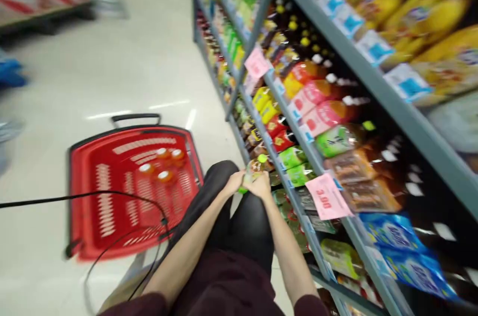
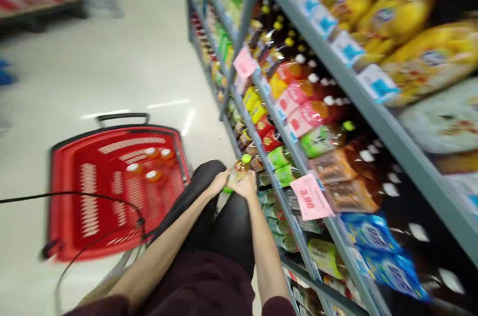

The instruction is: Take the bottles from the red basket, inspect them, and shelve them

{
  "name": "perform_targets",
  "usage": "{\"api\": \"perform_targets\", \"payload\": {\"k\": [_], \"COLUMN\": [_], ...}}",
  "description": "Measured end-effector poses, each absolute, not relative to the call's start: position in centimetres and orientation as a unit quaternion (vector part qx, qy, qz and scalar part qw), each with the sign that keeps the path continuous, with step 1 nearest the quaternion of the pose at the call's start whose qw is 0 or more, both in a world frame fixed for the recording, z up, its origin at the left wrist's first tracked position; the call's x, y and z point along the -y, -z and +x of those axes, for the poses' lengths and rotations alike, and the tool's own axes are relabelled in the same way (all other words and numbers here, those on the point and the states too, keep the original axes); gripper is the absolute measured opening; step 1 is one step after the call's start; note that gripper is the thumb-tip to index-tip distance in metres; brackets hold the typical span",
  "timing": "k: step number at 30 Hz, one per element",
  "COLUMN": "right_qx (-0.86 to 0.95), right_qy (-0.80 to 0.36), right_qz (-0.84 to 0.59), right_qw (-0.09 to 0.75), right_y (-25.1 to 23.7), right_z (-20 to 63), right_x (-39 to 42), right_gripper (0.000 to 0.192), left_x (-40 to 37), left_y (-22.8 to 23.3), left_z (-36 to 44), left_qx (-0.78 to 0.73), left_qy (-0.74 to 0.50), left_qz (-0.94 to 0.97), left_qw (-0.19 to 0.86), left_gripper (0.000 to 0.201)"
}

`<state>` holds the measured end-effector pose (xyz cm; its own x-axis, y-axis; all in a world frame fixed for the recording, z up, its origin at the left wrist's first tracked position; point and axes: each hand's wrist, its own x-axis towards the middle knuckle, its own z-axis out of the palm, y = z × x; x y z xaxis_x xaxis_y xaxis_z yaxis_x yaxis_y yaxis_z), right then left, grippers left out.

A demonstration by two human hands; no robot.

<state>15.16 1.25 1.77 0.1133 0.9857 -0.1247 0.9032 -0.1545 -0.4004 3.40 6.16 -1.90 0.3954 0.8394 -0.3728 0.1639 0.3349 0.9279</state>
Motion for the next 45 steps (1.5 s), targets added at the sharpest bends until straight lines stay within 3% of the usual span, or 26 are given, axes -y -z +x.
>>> {"api": "perform_targets", "payload": {"k": [5,19,25,31,35,40,45], "right_qx": [0.641,0.609,0.573,0.509,0.475,0.479,0.475], "right_qy": [-0.185,-0.239,-0.23,-0.248,-0.264,-0.283,-0.317], "right_qz": [-0.738,-0.743,-0.748,-0.739,-0.712,-0.701,-0.692], "right_qw": [0.101,0.143,0.245,0.365,0.444,0.446,0.441], "right_y": [-1.1,-1.0,0.7,2.1,1.1,0.3,0.6], "right_z": [16.4,16.9,17.9,18.5,18.2,18.2,18.5], "right_x": [-0.9,-0.5,-0.3,0.0,0.6,0.6,0.2], "right_gripper": [0.035,0.039,0.049,0.071,0.073,0.061,0.058], "left_x": [-4.8,-4.5,-4.6,-4.7,-4.7,-5.4,-5.4], "left_y": [4.2,4.8,4.2,3.8,4.1,4.7,4.9], "left_z": [1.6,1.5,1.6,1.4,1.2,1.0,0.6], "left_qx": [-0.504,-0.433,-0.366,-0.337,-0.33,-0.345,-0.288], "left_qy": [-0.27,-0.314,-0.339,-0.351,-0.333,-0.296,-0.189], "left_qz": [0.491,0.436,0.378,0.34,0.325,0.373,0.34], "left_qw": [0.658,0.724,0.78,0.805,0.821,0.809,0.875], "left_gripper": [0.057,0.074,0.086,0.077,0.071,0.07,0.074]}}
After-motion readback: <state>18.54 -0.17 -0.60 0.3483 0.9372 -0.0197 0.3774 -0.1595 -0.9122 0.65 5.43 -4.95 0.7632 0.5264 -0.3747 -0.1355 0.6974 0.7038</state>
